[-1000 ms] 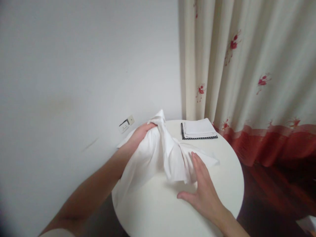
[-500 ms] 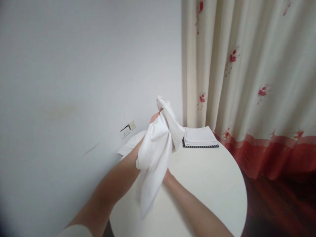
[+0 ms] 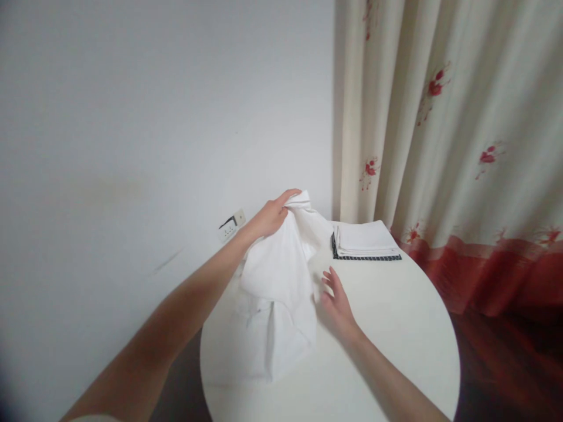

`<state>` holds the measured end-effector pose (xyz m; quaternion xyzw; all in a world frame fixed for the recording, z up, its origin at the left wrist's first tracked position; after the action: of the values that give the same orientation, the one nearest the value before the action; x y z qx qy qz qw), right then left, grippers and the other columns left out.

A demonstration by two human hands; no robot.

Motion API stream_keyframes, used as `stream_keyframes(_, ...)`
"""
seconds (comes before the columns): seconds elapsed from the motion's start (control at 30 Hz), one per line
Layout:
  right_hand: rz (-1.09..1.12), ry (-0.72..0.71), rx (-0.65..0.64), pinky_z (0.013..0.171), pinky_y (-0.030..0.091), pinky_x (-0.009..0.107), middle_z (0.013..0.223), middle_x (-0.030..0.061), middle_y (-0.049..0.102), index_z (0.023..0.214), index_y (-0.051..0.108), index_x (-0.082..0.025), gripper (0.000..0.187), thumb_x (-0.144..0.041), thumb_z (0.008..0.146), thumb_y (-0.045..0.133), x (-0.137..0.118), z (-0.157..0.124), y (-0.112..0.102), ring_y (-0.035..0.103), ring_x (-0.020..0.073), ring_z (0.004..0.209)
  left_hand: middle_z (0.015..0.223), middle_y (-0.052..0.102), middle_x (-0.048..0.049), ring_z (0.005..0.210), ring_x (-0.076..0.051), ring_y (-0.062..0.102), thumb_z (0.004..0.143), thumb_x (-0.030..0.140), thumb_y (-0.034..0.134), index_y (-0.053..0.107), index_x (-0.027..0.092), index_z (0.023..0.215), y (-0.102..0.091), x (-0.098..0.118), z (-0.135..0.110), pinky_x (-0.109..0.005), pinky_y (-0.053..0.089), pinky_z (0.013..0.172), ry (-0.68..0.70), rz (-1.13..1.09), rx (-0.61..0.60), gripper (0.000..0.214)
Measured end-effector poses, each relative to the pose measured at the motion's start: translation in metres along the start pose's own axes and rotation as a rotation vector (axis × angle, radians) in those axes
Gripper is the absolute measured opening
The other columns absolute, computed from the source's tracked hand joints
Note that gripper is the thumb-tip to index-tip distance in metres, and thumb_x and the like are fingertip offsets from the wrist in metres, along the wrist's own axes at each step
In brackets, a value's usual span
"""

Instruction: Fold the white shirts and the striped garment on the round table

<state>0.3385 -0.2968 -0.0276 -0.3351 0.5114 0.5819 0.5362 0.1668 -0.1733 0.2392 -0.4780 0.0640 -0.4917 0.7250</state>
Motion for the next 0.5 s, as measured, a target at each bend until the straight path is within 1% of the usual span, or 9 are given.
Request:
stream_keyframes(0.07,-0.138,-0.093,-0.063,0.115,0.035,0.051,0.163,0.0143,0.028,0.161,0.014,-0.029,0.124,-0.055,0.063,0.086,0.006,-0.004,0.003,0.034,0.0315,0.146,0.127,0.068,-0.0026,0.116,-0.018,0.064,0.081,0.001,0.037,0.058,0.023,0.135,0.009,0.005,0.004,-0.031,0.042,0.106,0.043,-0.041,0.005,0.062)
stream_keyframes(0.1,-0.202,-0.109,-0.055,0.118,0.03,0.052,0.165,0.0152,0.022,0.162,0.004,-0.027,0.136,-0.049,0.058,0.089,0.009,-0.004,0.011,0.029,0.0315,0.149,0.125,0.069,-0.0026,0.117,-0.018,0.063,0.081,0.001,0.037,0.062,0.021,0.129,0.015,0.011,0.006,-0.031,0.042,0.107,0.048,-0.065,0.016,0.058)
stream_keyframes(0.17,-0.273,-0.112,0.023,0.12,0.025,0.051,0.164,0.0174,0.023,0.162,-0.002,-0.022,0.142,-0.04,0.056,0.091,0.018,0.004,0.031,0.029,0.0312,0.149,0.121,0.071,-0.0027,0.117,-0.017,0.063,0.081,0.002,0.037,0.068,0.019,0.117,0.025,0.027,0.01,-0.03,0.042,0.107,0.028,-0.119,0.043,0.051)
stream_keyframes(0.23,-0.248,-0.107,0.119,0.118,0.03,0.049,0.157,0.0168,0.039,0.161,0.012,-0.018,0.121,-0.032,0.064,0.083,0.023,0.018,0.049,0.04,0.0303,0.143,0.119,0.072,-0.0029,0.116,-0.017,0.064,0.082,0.003,0.038,0.07,0.017,0.111,0.026,0.044,0.011,-0.029,0.043,0.106,0.003,-0.169,0.082,0.045)
stream_keyframes(0.33,-0.139,-0.099,0.227,0.109,0.044,0.045,0.136,0.0127,0.064,0.144,0.052,-0.015,0.072,-0.025,0.074,0.065,0.017,0.045,0.056,0.059,0.0298,0.126,0.122,0.072,-0.0032,0.118,-0.017,0.062,0.084,0.007,0.04,0.07,0.017,0.113,0.005,0.05,0.0,-0.029,0.042,0.108,-0.001,-0.174,0.206,0.043)
stream_keyframes(0.37,-0.114,-0.099,0.262,0.107,0.046,0.044,0.131,0.012,0.067,0.136,0.06,-0.014,0.063,-0.024,0.074,0.062,0.011,0.054,0.052,0.061,0.0301,0.122,0.123,0.071,-0.0035,0.119,-0.017,0.062,0.084,0.008,0.041,0.07,0.017,0.114,-0.007,0.043,-0.009,-0.029,0.041,0.108,-0.017,-0.145,0.282,0.043)
stream_keyframes(0.43,-0.089,-0.109,0.325,0.105,0.047,0.043,0.128,0.0117,0.069,0.128,0.067,-0.013,0.058,-0.025,0.071,0.063,-0.006,0.07,0.04,0.062,0.0308,0.12,0.121,0.072,-0.0047,0.117,-0.019,0.062,0.084,0.012,0.043,0.07,0.017,0.116,-0.031,0.019,-0.037,-0.033,0.043,0.107,-0.111,-0.045,0.442,0.042)
stream_keyframes(0.47,-0.071,-0.12,0.358,0.105,0.046,0.043,0.129,0.0117,0.069,0.127,0.068,-0.014,0.059,-0.026,0.07,0.064,-0.016,0.078,0.033,0.062,0.0306,0.12,0.117,0.073,-0.0054,0.111,-0.021,0.065,0.083,0.016,0.046,0.07,0.017,0.116,-0.04,0.002,-0.056,-0.035,0.046,0.104,-0.205,0.027,0.526,0.041)
stream_keyframes(0.5,-0.047,-0.133,0.379,0.105,0.046,0.043,0.129,0.0116,0.069,0.127,0.068,-0.014,0.06,-0.026,0.069,0.066,-0.027,0.085,0.027,0.062,0.03,0.12,0.111,0.074,-0.0057,0.103,-0.023,0.067,0.083,0.02,0.05,0.07,0.017,0.118,-0.045,-0.017,-0.078,-0.037,0.049,0.1,-0.31,0.1,0.539,0.041)
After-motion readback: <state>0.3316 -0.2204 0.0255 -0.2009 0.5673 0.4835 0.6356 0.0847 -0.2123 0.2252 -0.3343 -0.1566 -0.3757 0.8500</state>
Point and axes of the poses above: each hand's wrist, its own z-axis towards the middle knuckle, its own y-axis out of the palm, x = y × z, the point moved 1 cm from there along z, towards the middle knuckle
